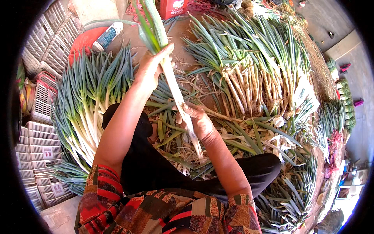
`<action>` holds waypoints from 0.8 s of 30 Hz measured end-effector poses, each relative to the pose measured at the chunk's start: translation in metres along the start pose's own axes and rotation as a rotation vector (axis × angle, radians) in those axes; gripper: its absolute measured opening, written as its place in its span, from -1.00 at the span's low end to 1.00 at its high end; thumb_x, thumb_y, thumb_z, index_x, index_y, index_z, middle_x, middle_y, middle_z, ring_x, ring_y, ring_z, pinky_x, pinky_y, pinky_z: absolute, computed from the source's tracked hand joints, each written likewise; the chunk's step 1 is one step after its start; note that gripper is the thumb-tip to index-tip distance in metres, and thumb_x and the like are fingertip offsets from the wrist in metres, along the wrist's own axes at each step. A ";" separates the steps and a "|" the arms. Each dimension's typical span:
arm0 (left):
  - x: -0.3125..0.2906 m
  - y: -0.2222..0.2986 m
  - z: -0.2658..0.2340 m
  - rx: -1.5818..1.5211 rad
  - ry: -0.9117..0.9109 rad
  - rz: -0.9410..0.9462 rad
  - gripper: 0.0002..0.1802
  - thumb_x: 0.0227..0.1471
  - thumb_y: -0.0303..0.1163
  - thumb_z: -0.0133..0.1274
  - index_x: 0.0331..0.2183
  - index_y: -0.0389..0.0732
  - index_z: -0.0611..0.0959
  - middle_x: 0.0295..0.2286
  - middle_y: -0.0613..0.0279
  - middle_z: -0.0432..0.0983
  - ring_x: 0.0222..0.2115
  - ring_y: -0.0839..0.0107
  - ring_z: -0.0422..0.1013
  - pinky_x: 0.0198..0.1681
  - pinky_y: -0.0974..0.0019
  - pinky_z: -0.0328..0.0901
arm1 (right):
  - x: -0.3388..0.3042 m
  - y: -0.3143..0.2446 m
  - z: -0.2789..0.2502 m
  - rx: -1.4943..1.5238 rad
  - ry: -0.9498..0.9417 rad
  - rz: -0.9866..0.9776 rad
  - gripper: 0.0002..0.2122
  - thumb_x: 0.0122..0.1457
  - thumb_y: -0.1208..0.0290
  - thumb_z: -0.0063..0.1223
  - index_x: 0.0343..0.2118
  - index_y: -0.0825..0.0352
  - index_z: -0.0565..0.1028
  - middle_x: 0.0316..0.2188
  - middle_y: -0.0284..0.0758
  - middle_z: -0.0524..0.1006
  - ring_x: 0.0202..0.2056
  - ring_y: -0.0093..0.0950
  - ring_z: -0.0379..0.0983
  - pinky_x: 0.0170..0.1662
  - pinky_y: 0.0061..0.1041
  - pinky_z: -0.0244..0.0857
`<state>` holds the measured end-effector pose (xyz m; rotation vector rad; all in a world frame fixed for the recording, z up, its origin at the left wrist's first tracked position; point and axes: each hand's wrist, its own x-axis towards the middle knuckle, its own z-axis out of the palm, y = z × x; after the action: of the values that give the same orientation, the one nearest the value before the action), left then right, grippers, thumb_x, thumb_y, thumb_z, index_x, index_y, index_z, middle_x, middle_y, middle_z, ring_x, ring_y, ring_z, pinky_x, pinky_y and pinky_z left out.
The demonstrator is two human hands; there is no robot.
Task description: The person cleans and peels leeks by hand and trims the ends with a small knife while sitting on the floor among piles of the vegetables.
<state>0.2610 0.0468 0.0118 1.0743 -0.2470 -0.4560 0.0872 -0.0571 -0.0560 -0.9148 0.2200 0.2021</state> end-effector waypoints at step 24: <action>-0.023 -0.028 0.036 -0.044 0.068 0.129 -0.82 -0.01 -0.32 0.14 -0.43 -0.24 0.59 -0.61 0.38 0.42 -0.68 0.64 0.29 -0.66 0.52 0.18 | 0.052 -0.057 0.036 -0.034 0.497 -0.408 -0.87 0.09 0.33 0.10 -0.46 0.28 0.50 -0.68 -0.52 0.41 -0.69 -0.73 0.19 -0.59 -0.72 0.04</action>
<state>0.2192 0.0183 0.0041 1.0220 -0.2435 -0.3080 0.1558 -0.0583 -0.0061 -1.0128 0.4818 -0.4062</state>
